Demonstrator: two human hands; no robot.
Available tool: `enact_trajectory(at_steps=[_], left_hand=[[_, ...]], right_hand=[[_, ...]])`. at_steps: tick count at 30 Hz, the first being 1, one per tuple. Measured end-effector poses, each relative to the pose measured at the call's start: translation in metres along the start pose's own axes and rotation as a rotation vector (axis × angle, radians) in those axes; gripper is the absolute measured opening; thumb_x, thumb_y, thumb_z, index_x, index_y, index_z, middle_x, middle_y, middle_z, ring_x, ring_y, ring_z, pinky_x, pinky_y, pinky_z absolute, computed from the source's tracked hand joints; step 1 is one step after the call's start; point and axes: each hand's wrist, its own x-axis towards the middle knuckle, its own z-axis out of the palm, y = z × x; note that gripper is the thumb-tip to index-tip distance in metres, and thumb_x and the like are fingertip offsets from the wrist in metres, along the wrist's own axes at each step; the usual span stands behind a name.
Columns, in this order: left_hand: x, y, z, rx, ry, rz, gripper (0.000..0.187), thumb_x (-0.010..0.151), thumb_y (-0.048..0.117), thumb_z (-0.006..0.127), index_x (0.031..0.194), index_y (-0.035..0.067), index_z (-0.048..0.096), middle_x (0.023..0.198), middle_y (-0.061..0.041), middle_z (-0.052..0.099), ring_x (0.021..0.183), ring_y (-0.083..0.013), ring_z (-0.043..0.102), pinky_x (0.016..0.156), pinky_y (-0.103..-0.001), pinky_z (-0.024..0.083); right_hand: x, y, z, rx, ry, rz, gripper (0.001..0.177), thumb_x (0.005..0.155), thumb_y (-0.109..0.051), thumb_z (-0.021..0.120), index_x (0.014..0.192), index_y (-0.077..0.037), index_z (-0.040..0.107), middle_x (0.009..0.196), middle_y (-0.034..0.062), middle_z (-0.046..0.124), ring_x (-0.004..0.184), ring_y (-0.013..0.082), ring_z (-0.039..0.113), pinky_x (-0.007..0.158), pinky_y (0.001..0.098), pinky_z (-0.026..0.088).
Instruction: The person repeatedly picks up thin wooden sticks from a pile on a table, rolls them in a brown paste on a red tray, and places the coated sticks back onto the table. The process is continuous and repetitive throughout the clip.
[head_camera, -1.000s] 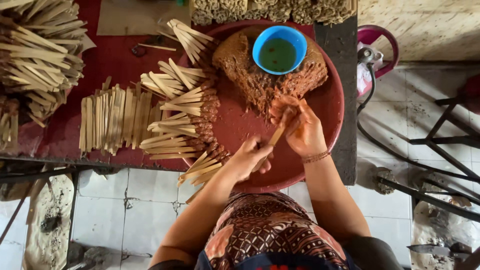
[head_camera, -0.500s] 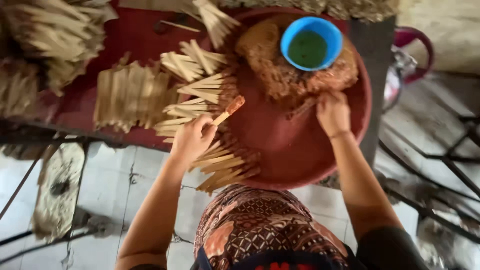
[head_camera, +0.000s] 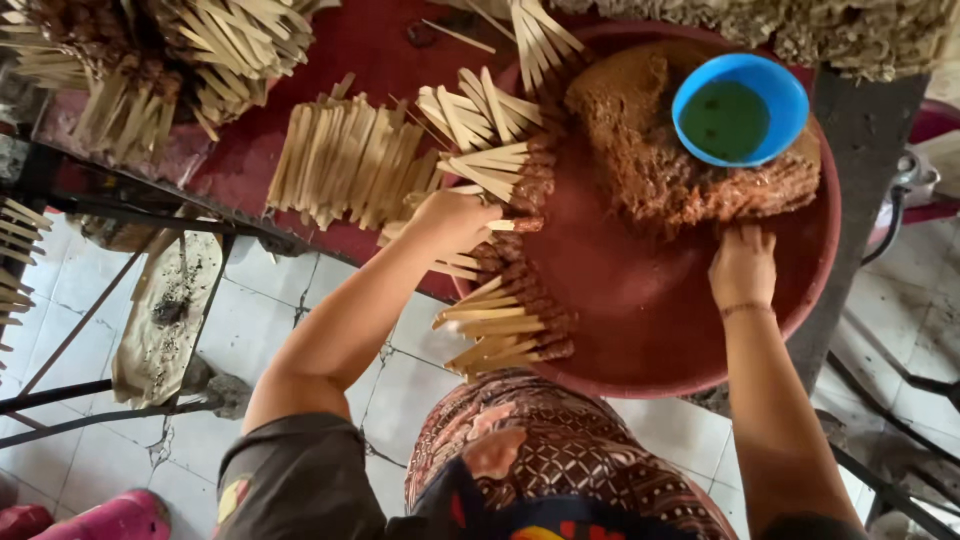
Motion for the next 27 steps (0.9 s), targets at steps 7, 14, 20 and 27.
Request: enact_trajectory(at_steps=[7, 14, 20, 27], left_hand=[[-0.001, -0.004, -0.002, -0.017, -0.041, -0.003, 0.028, 0.101, 0.024, 0.044, 0.125, 0.014, 0.055, 0.086, -0.006, 0.061, 0.063, -0.0174, 0.058, 0.046, -0.028, 0.047], [-0.082, -0.053, -0.024, -0.421, 0.356, -0.298, 0.028, 0.101, 0.034, 0.048, 0.113, 0.015, 0.064, 0.078, -0.001, 0.063, 0.065, -0.0133, 0.060, 0.052, -0.023, 0.051], [-0.080, -0.130, 0.021, -0.756, 0.437, -0.604, 0.013, 0.097, 0.007, 0.052, 0.095, 0.011, 0.064, 0.097, -0.008, 0.066, 0.073, -0.0151, 0.062, 0.063, -0.026, 0.059], [0.027, -0.169, 0.131, -0.104, 0.195, -0.372, 0.078, 0.077, 0.039, 0.081, 0.137, 0.013, 0.040, 0.112, -0.016, 0.060, 0.102, -0.0298, 0.061, 0.089, -0.044, 0.054]], right_hand=[[-0.012, -0.061, -0.061, 1.133, -0.085, 0.625, 0.015, 0.100, -0.026, 0.055, 0.093, -0.014, 0.061, 0.091, 0.0038, 0.060, 0.084, 0.0179, 0.061, 0.074, 0.0305, 0.047], [-0.011, -0.076, -0.051, 1.588, 0.073, 0.819, 0.017, 0.087, -0.005, 0.070, 0.088, -0.020, 0.061, 0.079, -0.0006, 0.059, 0.060, 0.0101, 0.058, 0.053, 0.0227, 0.052], [0.040, -0.034, -0.042, 0.888, 0.299, 0.602, 0.014, 0.099, 0.002, 0.048, 0.089, -0.007, 0.052, 0.087, 0.0060, 0.051, 0.067, 0.0196, 0.058, 0.058, 0.0364, 0.048], [0.046, -0.021, -0.051, 1.037, 0.131, 0.665, 0.026, 0.090, -0.007, 0.053, 0.114, -0.006, 0.063, 0.099, 0.0050, 0.063, 0.087, 0.0132, 0.061, 0.071, 0.0287, 0.060]])
